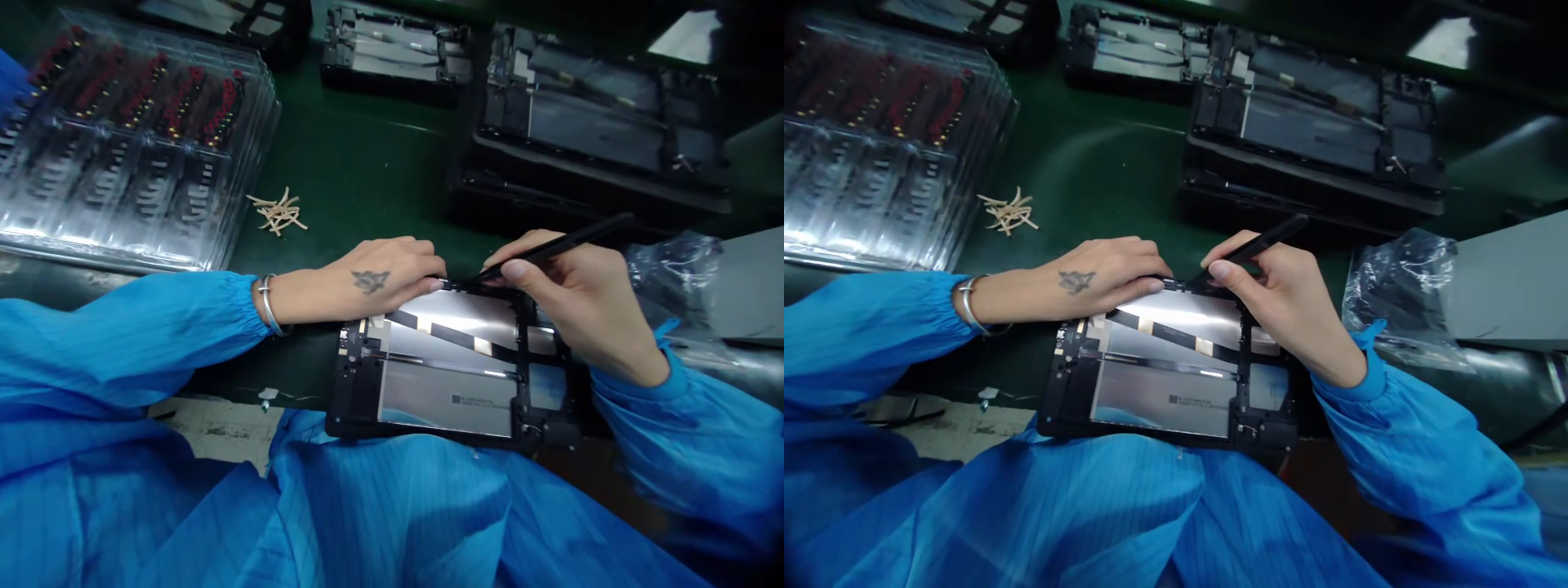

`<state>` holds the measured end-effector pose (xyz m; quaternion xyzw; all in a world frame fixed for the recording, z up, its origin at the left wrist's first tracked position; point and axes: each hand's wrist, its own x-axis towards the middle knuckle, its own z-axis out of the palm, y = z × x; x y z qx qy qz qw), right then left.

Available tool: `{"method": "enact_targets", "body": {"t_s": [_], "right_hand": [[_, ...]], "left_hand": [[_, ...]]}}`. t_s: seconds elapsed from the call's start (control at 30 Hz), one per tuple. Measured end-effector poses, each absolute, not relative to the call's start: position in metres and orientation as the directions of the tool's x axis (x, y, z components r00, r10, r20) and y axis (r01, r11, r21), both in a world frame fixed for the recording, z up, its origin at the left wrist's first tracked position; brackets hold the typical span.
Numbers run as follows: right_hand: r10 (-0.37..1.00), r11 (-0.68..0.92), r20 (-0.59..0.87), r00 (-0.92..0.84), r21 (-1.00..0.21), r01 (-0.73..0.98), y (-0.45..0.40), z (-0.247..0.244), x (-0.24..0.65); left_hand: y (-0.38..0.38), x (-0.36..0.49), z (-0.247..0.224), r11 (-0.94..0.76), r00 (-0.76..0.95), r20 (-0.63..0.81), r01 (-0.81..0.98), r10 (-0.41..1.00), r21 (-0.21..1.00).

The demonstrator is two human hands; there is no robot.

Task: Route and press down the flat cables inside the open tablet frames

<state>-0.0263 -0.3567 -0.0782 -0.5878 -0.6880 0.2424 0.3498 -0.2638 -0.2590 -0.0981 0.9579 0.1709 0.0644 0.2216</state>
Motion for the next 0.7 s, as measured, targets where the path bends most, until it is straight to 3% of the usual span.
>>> {"method": "enact_targets", "body": {"t_s": [0.7], "right_hand": [[0.993, 0.104, 0.119, -0.010, -0.817, 0.567, -0.358, -0.069, -0.033]], "left_hand": [[-0.257, -0.265, -0.104, -0.854, 0.935, 0.098, 0.265, 0.341, 0.448]]}}
